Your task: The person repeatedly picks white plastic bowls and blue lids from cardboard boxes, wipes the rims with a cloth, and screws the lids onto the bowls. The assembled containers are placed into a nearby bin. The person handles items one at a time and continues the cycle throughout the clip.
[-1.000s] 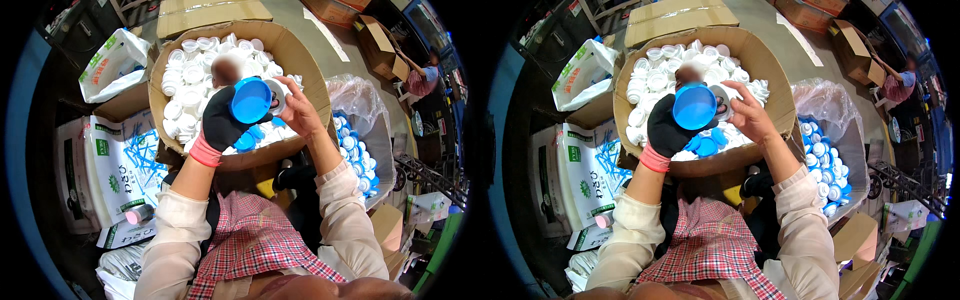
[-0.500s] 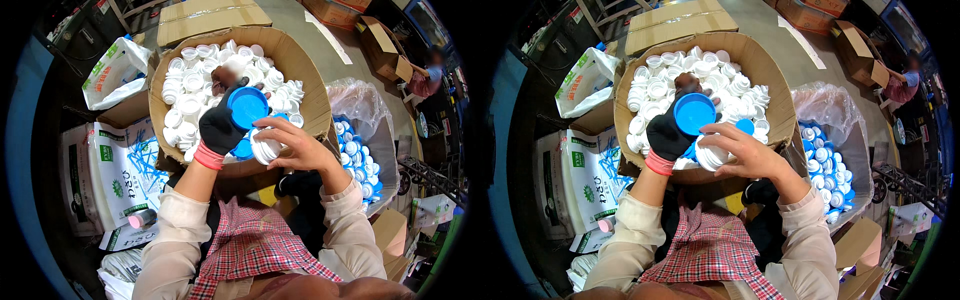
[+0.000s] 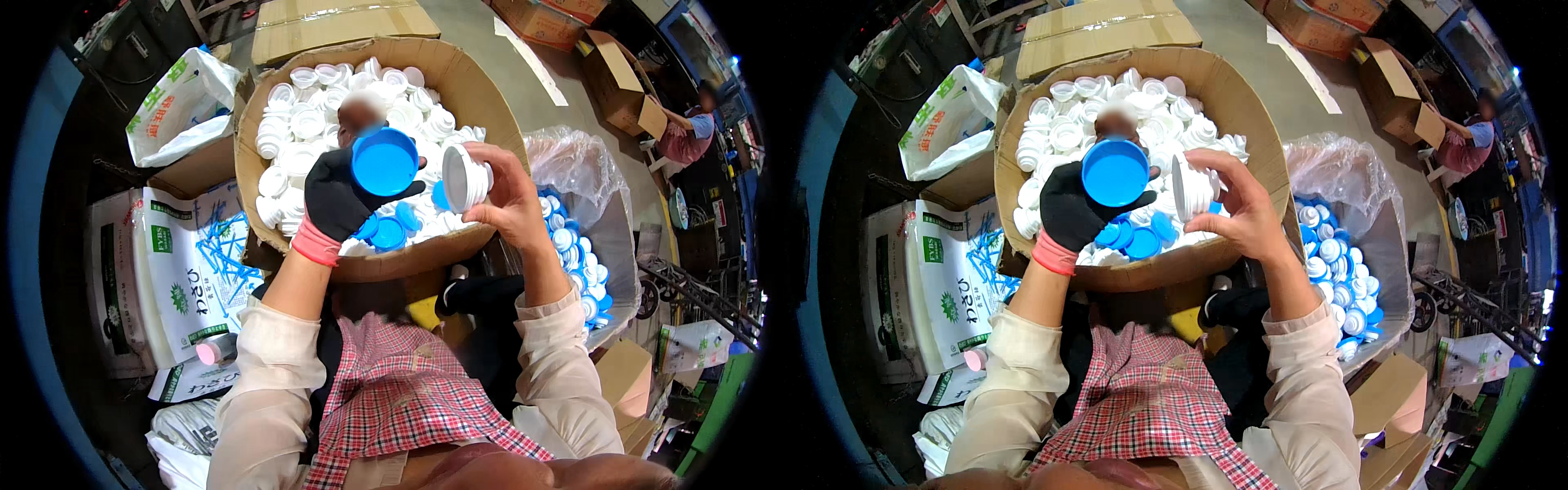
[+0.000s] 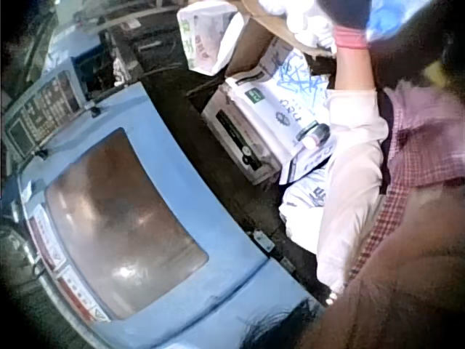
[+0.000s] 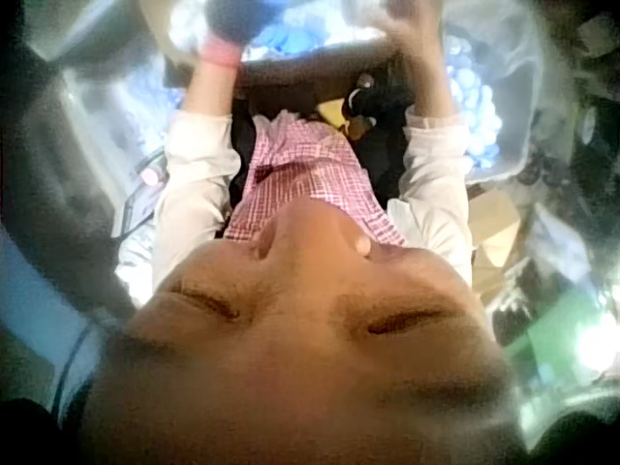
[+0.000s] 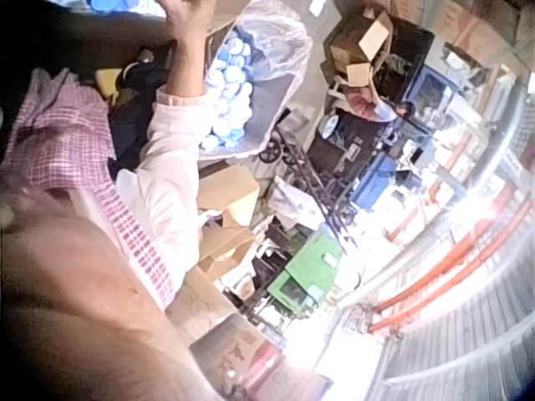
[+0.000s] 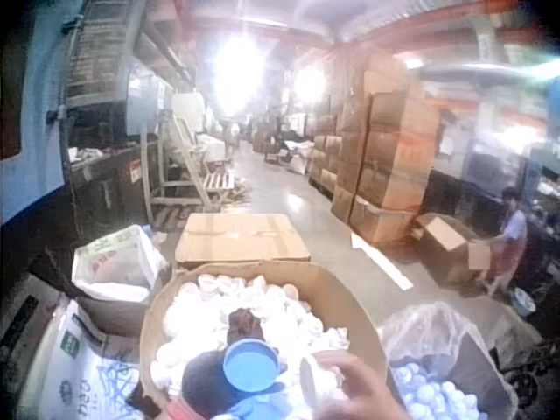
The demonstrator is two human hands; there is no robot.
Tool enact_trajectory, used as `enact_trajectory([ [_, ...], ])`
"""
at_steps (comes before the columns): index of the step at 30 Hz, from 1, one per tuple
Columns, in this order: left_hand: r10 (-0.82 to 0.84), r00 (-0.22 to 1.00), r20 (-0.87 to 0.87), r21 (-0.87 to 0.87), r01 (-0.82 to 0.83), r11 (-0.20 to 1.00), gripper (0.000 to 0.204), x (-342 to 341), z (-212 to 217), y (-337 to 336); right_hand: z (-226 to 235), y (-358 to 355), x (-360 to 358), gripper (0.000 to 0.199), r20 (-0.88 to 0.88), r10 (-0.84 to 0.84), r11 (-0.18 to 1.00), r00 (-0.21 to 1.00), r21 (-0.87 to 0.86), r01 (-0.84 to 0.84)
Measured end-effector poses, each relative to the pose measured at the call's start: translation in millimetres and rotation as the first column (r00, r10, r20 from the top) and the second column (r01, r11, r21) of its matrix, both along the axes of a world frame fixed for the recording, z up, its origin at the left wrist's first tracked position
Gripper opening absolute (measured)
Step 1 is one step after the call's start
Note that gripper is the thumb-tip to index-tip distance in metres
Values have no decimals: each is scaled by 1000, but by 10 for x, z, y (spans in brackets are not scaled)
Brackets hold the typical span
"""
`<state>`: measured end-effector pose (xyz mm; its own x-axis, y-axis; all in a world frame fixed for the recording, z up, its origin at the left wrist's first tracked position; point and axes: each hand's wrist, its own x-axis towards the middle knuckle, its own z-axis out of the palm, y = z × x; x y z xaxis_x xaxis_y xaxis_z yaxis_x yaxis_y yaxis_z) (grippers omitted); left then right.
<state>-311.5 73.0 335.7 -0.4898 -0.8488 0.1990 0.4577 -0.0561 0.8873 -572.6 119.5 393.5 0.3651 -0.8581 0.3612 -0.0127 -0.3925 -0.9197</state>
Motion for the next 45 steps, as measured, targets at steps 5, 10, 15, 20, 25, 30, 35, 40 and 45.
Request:
enact_trajectory([
  [5, 68, 696, -715, 452, 385, 805, 55, -179, 123, 128, 20, 44, 170, 66, -14, 11, 996, 1000, -89, -12],
  [10, 273, 961, 34, -160, -265, 951, 43, -230, 26, 266, 155, 190, 545, 65, -289, -282, 890, 915, -435, 137],
  [15, 513, 850, 120, -549, -374, 747, 45, -192, 42, 361, 115, 193, 720, 68, -342, -402, 807, 850, -571, 152],
  [20, 556, 824, 108, -546, -418, 726, 60, -174, 41, 387, 99, 193, 786, 67, -349, -437, 783, 829, -601, 159],
  [25, 567, 818, 94, -573, -422, 703, 64, -151, 49, 431, 99, 189, 825, 68, -374, -446, 775, 813, -616, 142],
  [30, 530, 846, 58, -579, -404, 708, 59, -148, -51, 309, 115, 200, 841, 69, -372, -438, 781, 818, -609, 142],
  [35, 454, 887, 91, -536, -341, 773, 58, -146, 60, 310, 138, 209, 839, 69, -374, -449, 776, 812, -613, 147],
  [40, 488, 862, 139, -543, -346, 765, 56, -139, -15, 334, 104, 215, 846, 69, -367, -428, 804, 826, -572, 163],
  [45, 121, 991, -51, -24, -122, 992, 68, -196, 315, 396, 82, 115, 723, 53, -272, -352, 867, 896, -455, 203],
])
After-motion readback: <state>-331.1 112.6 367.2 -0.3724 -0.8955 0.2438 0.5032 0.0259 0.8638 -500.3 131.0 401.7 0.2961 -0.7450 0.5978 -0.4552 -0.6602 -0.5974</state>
